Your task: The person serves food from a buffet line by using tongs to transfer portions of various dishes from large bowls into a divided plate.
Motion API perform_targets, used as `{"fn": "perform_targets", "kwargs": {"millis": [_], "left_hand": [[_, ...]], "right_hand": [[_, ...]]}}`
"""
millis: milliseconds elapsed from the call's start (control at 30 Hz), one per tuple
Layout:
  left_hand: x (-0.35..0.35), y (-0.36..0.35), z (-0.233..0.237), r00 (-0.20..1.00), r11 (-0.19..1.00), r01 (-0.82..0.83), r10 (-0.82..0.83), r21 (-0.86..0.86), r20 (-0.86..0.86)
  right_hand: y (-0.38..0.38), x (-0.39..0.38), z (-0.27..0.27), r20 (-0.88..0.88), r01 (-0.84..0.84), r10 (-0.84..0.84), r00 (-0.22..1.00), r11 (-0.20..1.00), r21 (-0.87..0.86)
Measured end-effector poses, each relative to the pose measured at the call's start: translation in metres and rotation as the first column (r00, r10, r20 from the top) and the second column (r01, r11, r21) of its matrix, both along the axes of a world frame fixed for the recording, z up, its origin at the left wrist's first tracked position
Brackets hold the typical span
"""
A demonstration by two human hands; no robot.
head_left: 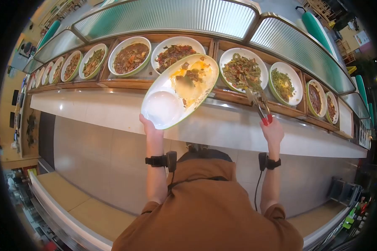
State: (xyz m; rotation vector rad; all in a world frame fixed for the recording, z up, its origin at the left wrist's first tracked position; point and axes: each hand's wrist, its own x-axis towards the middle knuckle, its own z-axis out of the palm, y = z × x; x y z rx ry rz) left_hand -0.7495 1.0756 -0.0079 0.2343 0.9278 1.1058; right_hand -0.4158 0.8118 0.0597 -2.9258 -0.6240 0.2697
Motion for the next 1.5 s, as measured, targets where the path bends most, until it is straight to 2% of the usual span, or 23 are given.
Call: {"fn": "perform_targets", "kwargs": {"millis": [133,233,333,367,400,467,500,567,600,667,700,767,833,900,1000,1133,1200,1300,1400,1500], "left_hand": [[-0.001,-0.004,-0.004,0.999,0.998,0.004,-0.001,0.069,-0.047],[-0.001,-0.006,-0.006,1.0,0.997,0.03,-0.03,0.074,0.0],[0.005,-0.01,-0.001,0.999,0.998,-0.008,0.01,0.058,-0.037],[0.007,-0.021,0.005,0.987,0.991,0.042,-0.021,0.127,-0.159],[0.014,-0.038,0.034,0.96,0.977,0.096,-0.04,0.189,-0.279],[0.022,-0.052,0.05,0.919,0.957,0.153,-0.046,0.248,-0.391],[0.023,-0.053,0.05,0.92,0.956,0.15,-0.042,0.251,-0.389],[0.019,-0.045,0.042,0.932,0.969,0.121,-0.036,0.214,-0.361],[0.015,-0.032,0.025,0.942,0.98,0.097,-0.035,0.172,-0.333],[-0.003,-0.016,-0.023,0.921,0.973,0.113,-0.026,0.202,-0.39],[-0.017,-0.012,-0.054,0.883,0.949,0.16,-0.014,0.272,-0.47],[-0.014,-0.012,-0.05,0.909,0.966,0.108,-0.001,0.234,-0.416],[0.008,-0.019,0.005,0.988,0.998,-0.051,0.047,-0.024,-0.145],[0.008,-0.019,0.005,0.991,0.997,-0.068,0.064,-0.031,-0.116],[0.009,-0.024,0.004,0.995,0.997,-0.066,0.063,-0.036,-0.078],[0.007,-0.018,-0.004,0.997,0.999,-0.032,0.031,-0.012,-0.067],[0.007,-0.018,-0.008,0.995,0.998,-0.067,0.065,-0.022,-0.072],[0.006,-0.02,-0.014,0.994,0.997,-0.074,0.073,-0.012,-0.083],[0.004,-0.02,-0.017,0.998,0.999,-0.05,0.049,-0.006,-0.042],[0.006,-0.018,-0.016,0.999,0.999,-0.038,0.038,-0.021,-0.024]], "right_hand": [[0.014,0.019,0.005,0.071,-0.094,0.091,0.993,0.995,0.039],[0.024,0.041,0.022,0.141,-0.198,0.192,0.971,0.98,0.025],[0.039,0.07,0.029,0.118,-0.252,0.251,0.961,0.968,-0.006],[0.041,0.083,0.027,0.113,-0.28,0.279,0.954,0.96,-0.005],[0.042,0.099,0.023,0.149,-0.362,0.364,0.919,0.931,-0.045],[0.052,0.125,0.025,0.138,-0.381,0.393,0.909,0.919,-0.102],[0.057,0.136,0.027,0.133,-0.395,0.41,0.902,0.91,-0.127],[0.068,0.155,0.032,0.128,-0.461,0.483,0.866,0.872,-0.167],[0.073,0.162,0.035,0.148,-0.487,0.512,0.846,0.856,-0.176],[0.081,0.175,0.033,0.18,-0.532,0.551,0.815,0.834,-0.145],[0.083,0.178,0.032,0.167,-0.557,0.581,0.796,0.813,-0.17],[0.093,0.184,0.039,0.157,-0.606,0.64,0.753,0.766,-0.215],[0.096,0.18,0.049,0.117,-0.669,0.704,0.701,0.706,-0.232],[0.096,0.177,0.053,0.067,-0.705,0.747,0.662,0.65,-0.283],[0.096,0.189,0.036,0.113,-0.724,0.781,0.614,0.614,-0.313],[0.1,0.186,0.034,0.058,-0.692,0.767,0.639,0.607,-0.391],[0.098,0.183,0.037,0.042,-0.7,0.773,0.633,0.594,-0.397],[0.093,0.189,0.025,0.198,-0.72,0.782,0.592,0.623,-0.306],[0.093,0.183,0.023,0.204,-0.709,0.785,0.586,0.618,-0.341],[0.093,0.187,0.013,0.287,-0.754,0.828,0.481,0.558,-0.347]]}}
